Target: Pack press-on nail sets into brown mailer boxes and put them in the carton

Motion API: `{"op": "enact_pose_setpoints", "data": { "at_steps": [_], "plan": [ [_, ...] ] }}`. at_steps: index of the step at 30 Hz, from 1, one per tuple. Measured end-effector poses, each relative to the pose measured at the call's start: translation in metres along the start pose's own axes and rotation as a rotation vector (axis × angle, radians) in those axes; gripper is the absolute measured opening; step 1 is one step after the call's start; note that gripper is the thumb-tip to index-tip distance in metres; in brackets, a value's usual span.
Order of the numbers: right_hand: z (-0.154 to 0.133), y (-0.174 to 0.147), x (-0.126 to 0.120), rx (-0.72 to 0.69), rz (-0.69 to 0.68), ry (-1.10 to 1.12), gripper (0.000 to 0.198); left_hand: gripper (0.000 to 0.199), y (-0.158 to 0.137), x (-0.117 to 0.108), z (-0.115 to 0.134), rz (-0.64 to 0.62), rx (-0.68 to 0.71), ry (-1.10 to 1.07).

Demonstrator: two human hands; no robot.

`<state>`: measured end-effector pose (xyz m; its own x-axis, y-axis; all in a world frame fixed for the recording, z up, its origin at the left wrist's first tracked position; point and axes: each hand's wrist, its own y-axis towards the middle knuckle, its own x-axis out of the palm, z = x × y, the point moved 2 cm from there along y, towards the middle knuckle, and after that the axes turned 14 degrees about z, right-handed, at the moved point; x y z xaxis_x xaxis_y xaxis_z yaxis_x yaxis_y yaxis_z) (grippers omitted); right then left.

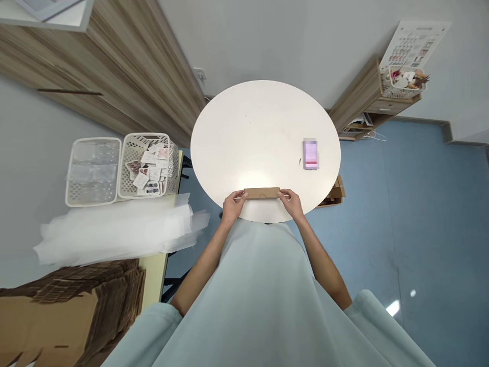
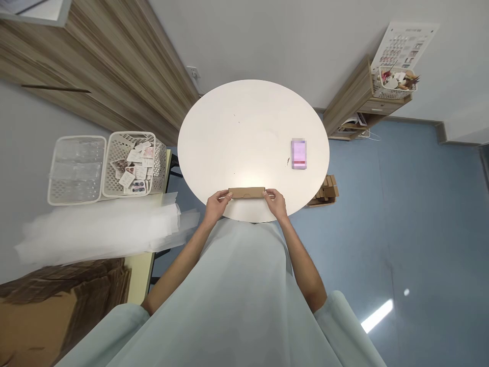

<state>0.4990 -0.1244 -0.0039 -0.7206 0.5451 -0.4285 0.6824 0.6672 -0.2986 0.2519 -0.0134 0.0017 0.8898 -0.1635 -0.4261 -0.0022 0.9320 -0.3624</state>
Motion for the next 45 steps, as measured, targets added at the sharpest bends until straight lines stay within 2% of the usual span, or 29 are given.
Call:
{"op": "enact_pose_setpoints", "data": {
  "at_steps": [12,19,24,28,32,36,40,45],
  "plan": [
    [-0.003,0.005,-0.001,-0.054,-0.070,-0.004,0.058,0.058,-0.001,0.003,-0.006,-0.025,-0.074,-0.073],
    [-0.003,-0.022,-0.012,-0.068,-0.112,0.038,0.051,0.060,-0.020,-0.001,-0.026,-0.025,-0.086,-0.075],
    [0.015,-0.042,-0.023,-0.059,-0.092,0.061,0.047,0.055,-0.042,0.002,-0.032,-0.052,-0.131,-0.068],
    [0.040,-0.045,-0.028,-0.006,-0.099,0.016,0.052,0.050,-0.052,0.014,-0.035,-0.102,-0.135,0.020],
    [0.056,-0.042,-0.030,0.043,-0.088,-0.001,0.058,0.048,-0.058,0.030,-0.040,-0.029,-0.121,0.066],
    [0.059,-0.043,-0.036,0.041,-0.127,0.108,0.061,0.048,-0.075,0.040,-0.040,0.029,-0.116,0.013],
    [0.064,-0.053,-0.058,0.104,-0.167,0.231,0.065,0.056,-0.110,0.044,-0.033,0.037,-0.091,-0.152],
    [0.079,-0.077,-0.115,0.168,-0.154,0.243,0.070,0.065,-0.161,0.063,-0.028,-0.008,-0.062,-0.273]
  ]
}}
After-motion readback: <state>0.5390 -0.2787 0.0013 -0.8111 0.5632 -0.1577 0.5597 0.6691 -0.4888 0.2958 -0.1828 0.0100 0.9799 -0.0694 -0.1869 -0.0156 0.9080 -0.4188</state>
